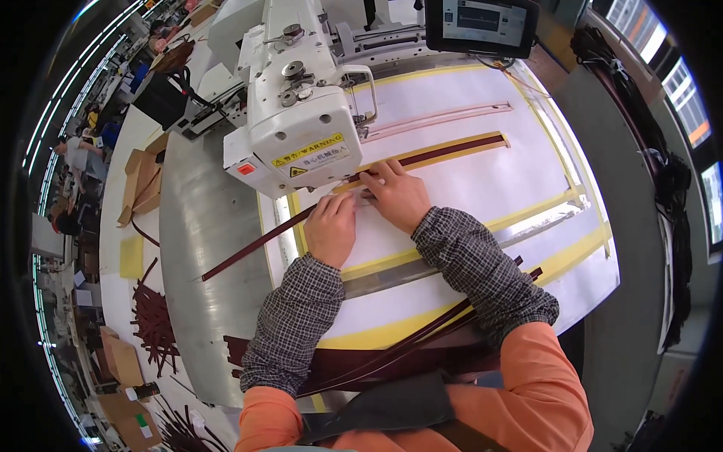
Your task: Weaving thin strips of leather together following a template and using an industrial machine to secure or stitch them.
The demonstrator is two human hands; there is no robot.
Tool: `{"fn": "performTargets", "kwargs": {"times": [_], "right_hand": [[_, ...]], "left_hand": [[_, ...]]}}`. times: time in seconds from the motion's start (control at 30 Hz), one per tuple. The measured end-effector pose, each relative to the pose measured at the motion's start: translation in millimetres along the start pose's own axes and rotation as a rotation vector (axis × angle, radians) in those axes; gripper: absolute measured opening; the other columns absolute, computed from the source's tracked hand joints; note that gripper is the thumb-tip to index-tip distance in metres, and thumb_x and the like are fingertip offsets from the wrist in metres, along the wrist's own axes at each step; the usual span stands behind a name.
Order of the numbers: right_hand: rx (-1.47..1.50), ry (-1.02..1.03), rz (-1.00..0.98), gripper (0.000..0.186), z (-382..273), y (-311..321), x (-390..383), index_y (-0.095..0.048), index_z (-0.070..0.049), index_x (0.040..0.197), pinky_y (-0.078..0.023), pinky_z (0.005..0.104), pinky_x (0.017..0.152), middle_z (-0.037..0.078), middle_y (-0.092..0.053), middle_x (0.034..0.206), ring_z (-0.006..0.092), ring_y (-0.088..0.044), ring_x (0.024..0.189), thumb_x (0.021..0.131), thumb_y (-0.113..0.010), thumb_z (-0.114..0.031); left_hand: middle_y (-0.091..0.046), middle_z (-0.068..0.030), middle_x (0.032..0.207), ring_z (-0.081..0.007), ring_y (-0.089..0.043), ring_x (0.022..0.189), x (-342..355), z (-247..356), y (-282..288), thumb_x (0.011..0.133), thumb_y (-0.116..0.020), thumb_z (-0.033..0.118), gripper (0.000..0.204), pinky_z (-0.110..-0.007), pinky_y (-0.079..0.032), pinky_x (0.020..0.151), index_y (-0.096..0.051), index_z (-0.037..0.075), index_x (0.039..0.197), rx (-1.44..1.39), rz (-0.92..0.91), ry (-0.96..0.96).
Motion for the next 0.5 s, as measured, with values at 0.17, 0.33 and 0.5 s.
{"fn": "performTargets", "kwargs": {"times": [0.17,0.33,0.5], "right_hand": [[-0.033,0.037,-0.037,0.037,-7.2,-3.3,2.7,-0.074,-0.014,0.119,-0.061,0.0356,0.072,0.003,-0.064,0.119,0.0216,-0.064,0.113,0.083,-0.081,-0.020],[-0.108,0.054,-0.051,0.041,-1.8,-9.7,3.5,-0.075,-0.017,0.122,-0.061,0.0342,0.071,0.003,-0.063,0.123,0.0216,-0.062,0.116,0.081,-0.080,-0.022],[-0.093,0.056,-0.044,0.039,-6.6,-5.9,4.2,-0.075,-0.016,0.119,-0.061,0.0351,0.069,0.003,-0.063,0.122,0.0220,-0.063,0.116,0.081,-0.080,-0.024]], "left_hand": [[-0.073,-0.0015,0.114,-0.0225,-0.068,0.107,0.5,-1.8,0.5,0.090,-0.069,0.012,0.011,-0.037,-0.058,0.087,-0.069,0.008,0.100,0.014,-0.011,-0.016],[-0.073,-0.0017,0.113,-0.0232,-0.067,0.106,6.4,-3.2,-2.1,0.091,-0.068,0.013,0.011,-0.037,-0.057,0.087,-0.069,0.008,0.101,0.023,-0.024,-0.014],[-0.073,-0.0035,0.113,-0.0257,-0.067,0.105,3.8,-5.0,-1.8,0.090,-0.068,0.009,0.012,-0.039,-0.057,0.089,-0.069,0.006,0.102,0.015,-0.078,0.013]]}}
Point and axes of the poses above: each hand's wrist, its own x-axis towards the middle knuckle, its own y-axis out of the back of the hand, z = x × y, the point moved 6 cm from there along x, towards the middle knuckle
